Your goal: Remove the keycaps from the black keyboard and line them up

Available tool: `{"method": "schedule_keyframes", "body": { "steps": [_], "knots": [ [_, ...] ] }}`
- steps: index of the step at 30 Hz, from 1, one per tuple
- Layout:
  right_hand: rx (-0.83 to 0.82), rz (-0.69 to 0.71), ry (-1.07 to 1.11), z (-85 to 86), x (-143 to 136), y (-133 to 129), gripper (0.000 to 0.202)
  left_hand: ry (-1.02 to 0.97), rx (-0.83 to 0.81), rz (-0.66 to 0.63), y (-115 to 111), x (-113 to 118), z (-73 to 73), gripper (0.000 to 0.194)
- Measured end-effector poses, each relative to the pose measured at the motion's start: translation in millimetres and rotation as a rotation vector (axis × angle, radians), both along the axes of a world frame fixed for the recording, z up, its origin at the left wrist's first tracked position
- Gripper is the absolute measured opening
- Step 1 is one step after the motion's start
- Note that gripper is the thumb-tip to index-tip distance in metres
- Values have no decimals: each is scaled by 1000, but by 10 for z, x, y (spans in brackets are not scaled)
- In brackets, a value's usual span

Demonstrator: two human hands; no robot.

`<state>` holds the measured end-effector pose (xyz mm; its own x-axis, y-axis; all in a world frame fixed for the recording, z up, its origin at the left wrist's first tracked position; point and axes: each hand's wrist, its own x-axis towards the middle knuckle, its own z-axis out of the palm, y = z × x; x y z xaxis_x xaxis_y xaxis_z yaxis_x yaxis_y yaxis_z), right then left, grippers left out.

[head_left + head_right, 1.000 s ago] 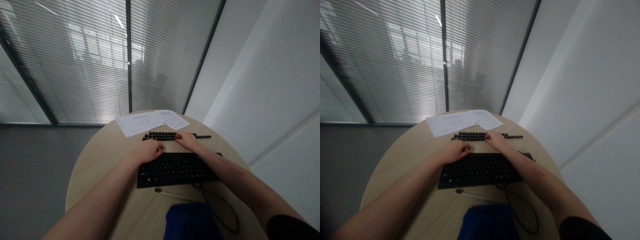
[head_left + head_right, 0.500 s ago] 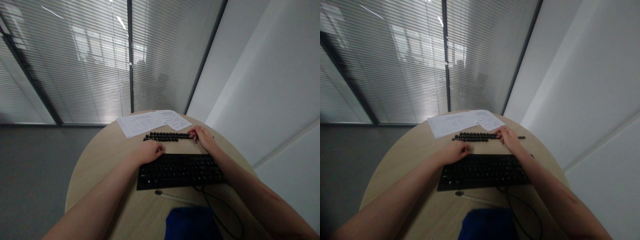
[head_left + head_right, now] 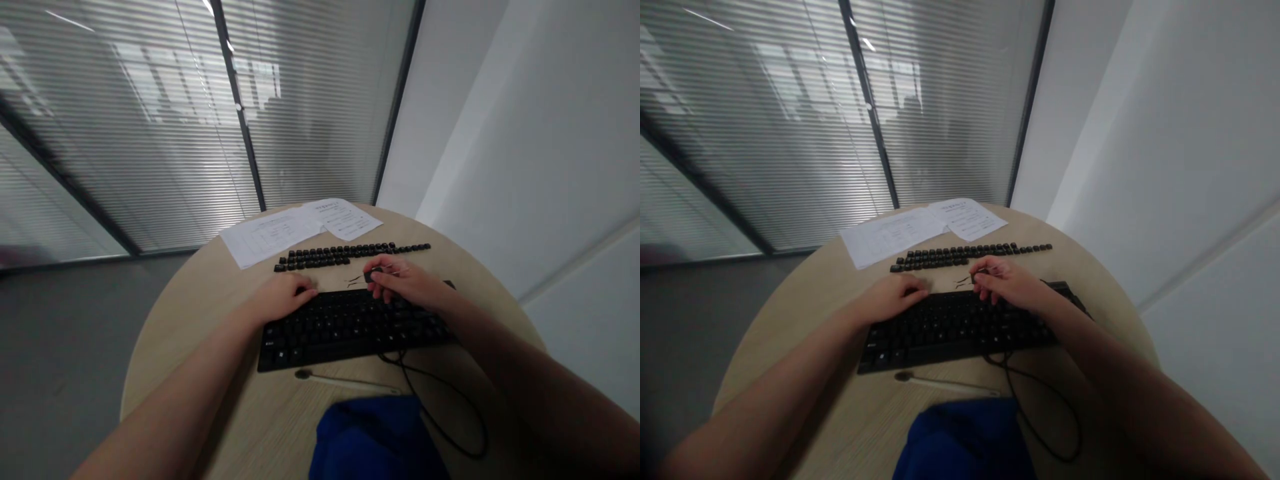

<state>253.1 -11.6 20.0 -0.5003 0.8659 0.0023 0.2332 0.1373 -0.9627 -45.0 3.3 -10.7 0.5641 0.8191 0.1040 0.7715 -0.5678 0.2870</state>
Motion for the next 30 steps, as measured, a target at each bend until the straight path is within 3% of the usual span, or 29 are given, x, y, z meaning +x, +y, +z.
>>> {"method": "schedule_keyframes", "body": {
  "steps": [3,14,30],
  "knots": [
    [7,-9,37,-40,24,17,34,2,-27,-18,-3,-2,4,34],
    [133,-146,31,-427,-62,108,42,-59,-78,-44,13,-5,2,29],
    [112,-103,-12,-491,-74,92,48,-81,-106,-31,49,-5,-28,30]
  ]
}}
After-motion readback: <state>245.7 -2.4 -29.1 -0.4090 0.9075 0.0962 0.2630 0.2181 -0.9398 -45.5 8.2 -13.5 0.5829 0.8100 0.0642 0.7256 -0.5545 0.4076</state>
